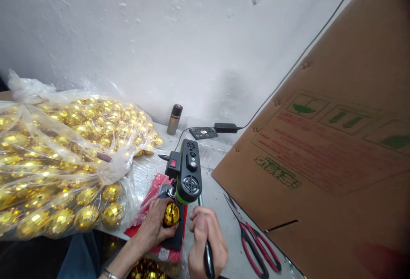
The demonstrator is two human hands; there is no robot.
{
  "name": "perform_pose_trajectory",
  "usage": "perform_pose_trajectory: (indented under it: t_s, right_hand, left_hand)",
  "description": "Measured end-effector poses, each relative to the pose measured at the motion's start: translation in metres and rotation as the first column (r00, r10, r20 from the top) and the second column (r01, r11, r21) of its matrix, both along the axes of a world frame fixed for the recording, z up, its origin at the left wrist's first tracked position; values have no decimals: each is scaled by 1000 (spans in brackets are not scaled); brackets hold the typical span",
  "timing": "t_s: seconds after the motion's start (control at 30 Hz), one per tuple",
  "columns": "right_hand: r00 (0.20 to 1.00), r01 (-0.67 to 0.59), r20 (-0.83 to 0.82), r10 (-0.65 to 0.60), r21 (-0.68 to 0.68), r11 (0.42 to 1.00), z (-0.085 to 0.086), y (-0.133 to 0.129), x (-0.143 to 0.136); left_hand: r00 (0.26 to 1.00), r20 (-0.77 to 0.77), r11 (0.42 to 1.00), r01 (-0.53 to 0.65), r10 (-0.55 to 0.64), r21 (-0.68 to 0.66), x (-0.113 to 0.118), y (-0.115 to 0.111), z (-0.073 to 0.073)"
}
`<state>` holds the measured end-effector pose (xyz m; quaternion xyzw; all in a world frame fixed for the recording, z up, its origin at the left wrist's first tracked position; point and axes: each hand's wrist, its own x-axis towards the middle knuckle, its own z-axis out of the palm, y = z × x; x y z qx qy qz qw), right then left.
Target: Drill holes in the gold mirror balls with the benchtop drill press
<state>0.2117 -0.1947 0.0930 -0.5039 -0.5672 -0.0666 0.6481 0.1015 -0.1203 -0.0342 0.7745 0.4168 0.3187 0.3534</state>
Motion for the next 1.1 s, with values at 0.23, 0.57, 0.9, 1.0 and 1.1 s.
perform_pose_trajectory:
  t_s: [0.23, 0.57, 0.9, 1.0, 1.1]
  right_hand:
    - [999, 33, -14, -32, 90, 995, -13, 4, -5]
    - [955, 140, -265, -133, 8, 990, -7, -1, -34]
    - [944, 116, -305, -123, -39, 992, -10, -4, -37]
    - [943, 118, -308, -125, -40, 992, -13, -4, -37]
    - [949, 109, -293, -113, -31, 994, -18, -3, -35]
  left_hand:
    - [999, -33, 1000, 19, -20, -25, 1, 1, 4]
    - [999, -40, 1000, -17, 16, -7, 3, -2, 4]
    - [997, -76, 1000, -25, 23, -17, 2, -4, 3]
    - [997, -78, 999, -13, 10, -40, 2, -3, 5]
    - [998, -70, 999, -14, 11, -47, 0, -3, 8]
